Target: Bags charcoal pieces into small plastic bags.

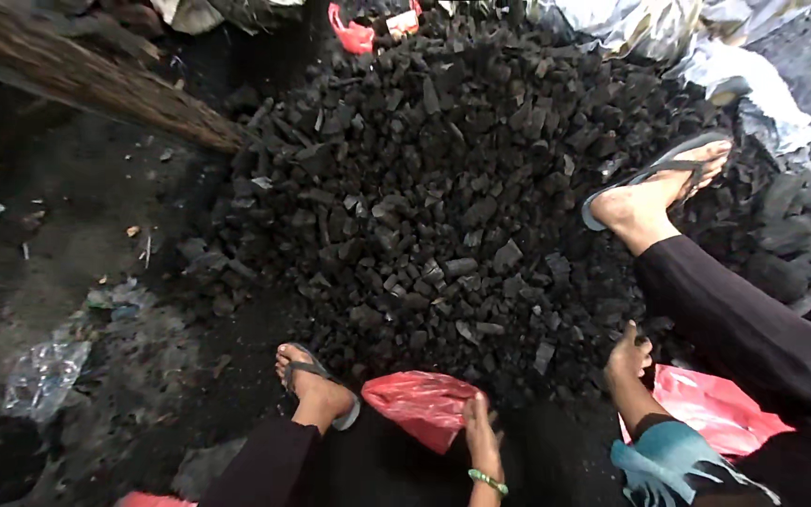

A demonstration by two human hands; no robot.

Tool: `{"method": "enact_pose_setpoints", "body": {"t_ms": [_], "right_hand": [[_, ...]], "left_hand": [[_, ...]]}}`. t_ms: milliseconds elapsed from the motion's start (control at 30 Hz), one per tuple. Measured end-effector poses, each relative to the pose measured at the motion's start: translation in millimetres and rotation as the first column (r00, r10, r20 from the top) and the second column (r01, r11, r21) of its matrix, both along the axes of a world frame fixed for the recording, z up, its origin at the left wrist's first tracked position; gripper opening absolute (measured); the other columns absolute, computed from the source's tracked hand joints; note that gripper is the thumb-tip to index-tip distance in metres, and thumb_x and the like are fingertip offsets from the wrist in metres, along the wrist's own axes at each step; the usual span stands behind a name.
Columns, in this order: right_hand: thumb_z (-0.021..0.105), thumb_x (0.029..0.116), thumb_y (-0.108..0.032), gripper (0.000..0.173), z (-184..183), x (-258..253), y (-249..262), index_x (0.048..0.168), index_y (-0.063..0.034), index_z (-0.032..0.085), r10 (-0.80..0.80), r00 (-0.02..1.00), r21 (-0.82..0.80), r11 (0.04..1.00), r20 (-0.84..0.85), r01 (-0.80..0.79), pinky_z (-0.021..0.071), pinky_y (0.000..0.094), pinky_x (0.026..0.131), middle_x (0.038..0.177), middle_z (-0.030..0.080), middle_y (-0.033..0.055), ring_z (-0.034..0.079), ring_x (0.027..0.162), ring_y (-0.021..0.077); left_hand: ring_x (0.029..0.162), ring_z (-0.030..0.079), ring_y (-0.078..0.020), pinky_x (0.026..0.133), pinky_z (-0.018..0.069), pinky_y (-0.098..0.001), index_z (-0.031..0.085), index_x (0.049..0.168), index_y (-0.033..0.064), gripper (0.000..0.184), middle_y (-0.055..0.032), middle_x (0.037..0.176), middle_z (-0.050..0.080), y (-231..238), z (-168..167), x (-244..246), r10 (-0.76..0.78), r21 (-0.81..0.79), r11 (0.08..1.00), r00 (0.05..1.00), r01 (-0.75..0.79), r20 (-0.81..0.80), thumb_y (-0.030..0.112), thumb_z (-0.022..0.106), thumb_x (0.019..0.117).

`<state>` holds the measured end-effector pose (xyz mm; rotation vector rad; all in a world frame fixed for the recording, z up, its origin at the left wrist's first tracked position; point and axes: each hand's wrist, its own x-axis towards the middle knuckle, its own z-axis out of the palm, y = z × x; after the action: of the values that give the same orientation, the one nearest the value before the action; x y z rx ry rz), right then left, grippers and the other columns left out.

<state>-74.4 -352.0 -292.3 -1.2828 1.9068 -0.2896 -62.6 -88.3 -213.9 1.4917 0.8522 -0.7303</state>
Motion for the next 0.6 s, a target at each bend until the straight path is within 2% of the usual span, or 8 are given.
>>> {"method": "enact_pose_setpoints", "body": {"t_ms": [67,133,233,300,367,467,600], "right_hand": [[0.044,0.1035,-0.061,0.081,-6,6,-10,0.166,-0.0174,0.016,-0.011,0.999,0.008,1.0,-0.039,0.011,0.0261,0.0609,0.119,0.167,0.018,0.0267,0.024,0.152,0.0443],[0.044,0.1024,-0.063,0.087,-6,16,-15,0.166,-0.0165,0.009,-0.049,0.999,-0.002,0.999,-0.019,0.049,0.0238,0.0605,0.12,0.169,0.013,0.0252,0.02,0.154,0.0425],[0.043,0.1019,-0.065,0.086,10,28,-8,0.165,-0.0127,0.016,-0.098,0.994,0.009,0.995,0.053,0.098,0.0229,0.0623,0.12,0.168,0.016,0.0246,0.021,0.154,0.0422],[0.043,0.104,-0.06,0.08,17,28,0,0.16,-0.0049,0.029,-0.07,0.985,-0.024,0.997,0.156,0.075,0.0273,0.0633,0.117,0.162,0.029,0.0282,0.03,0.149,0.0432],[0.043,0.106,-0.056,0.073,22,24,8,0.156,-0.0033,0.035,0.0,0.958,-0.024,1.0,0.288,0.007,0.031,0.0587,0.117,0.157,0.039,0.0258,0.038,0.146,0.0376],[0.043,0.1058,-0.055,0.077,30,32,18,0.159,-0.0022,0.03,0.173,0.926,-0.013,0.984,0.335,-0.179,0.0275,0.0587,0.12,0.161,0.034,0.0259,0.033,0.149,0.0379],[0.05,0.1041,-0.052,0.078,38,39,33,0.158,0.0001,0.032,0.355,0.871,-0.021,0.929,0.34,-0.37,0.0256,0.0597,0.121,0.161,0.034,0.0267,0.033,0.15,0.0394]], "left_hand": [[0.138,0.044,-0.0463,0.1,0.0453,-0.0649,0.029,0.157,0.0034,0.058,-0.0273,0.158,0.036,-16,7,2,-0.009,-0.074,0.997,0.998,0.005,-0.055,0.039,0.034,0.1121],[0.143,0.039,-0.0472,0.101,0.0436,-0.0678,0.024,0.16,0.0084,0.061,-0.0249,0.162,0.029,-30,11,6,0.018,-0.125,0.992,0.992,-0.035,-0.129,0.045,0.032,0.1115],[0.145,0.035,-0.0476,0.099,0.0435,-0.0696,0.018,0.162,0.0132,0.067,-0.0225,0.166,0.023,-46,10,15,0.037,-0.153,0.986,0.979,-0.069,-0.201,0.054,0.03,0.1095],[0.146,0.033,-0.0476,0.099,0.0426,-0.0706,0.018,0.163,0.0163,0.07,-0.0204,0.167,0.021,-55,8,20,0.046,-0.165,0.983,0.975,-0.083,-0.219,0.058,0.03,0.1079],[0.146,0.033,-0.0474,0.099,0.0422,-0.0708,0.018,0.163,0.0181,0.071,-0.0191,0.167,0.021,-62,7,25,0.065,-0.16,0.982,0.971,-0.103,-0.228,0.061,0.03,0.1069],[0.145,0.033,-0.0498,0.096,0.0433,-0.072,0.017,0.163,0.019,0.074,-0.0201,0.167,0.02,-68,4,31,0.106,-0.144,0.979,0.966,-0.143,-0.236,0.064,0.029,0.1056],[0.147,0.028,-0.051,0.098,0.0406,-0.0746,0.013,0.164,0.0215,0.077,-0.0206,0.168,0.016,-73,7,39,0.145,-0.157,0.968,0.951,-0.193,-0.273,0.067,0.028,0.104]]}}
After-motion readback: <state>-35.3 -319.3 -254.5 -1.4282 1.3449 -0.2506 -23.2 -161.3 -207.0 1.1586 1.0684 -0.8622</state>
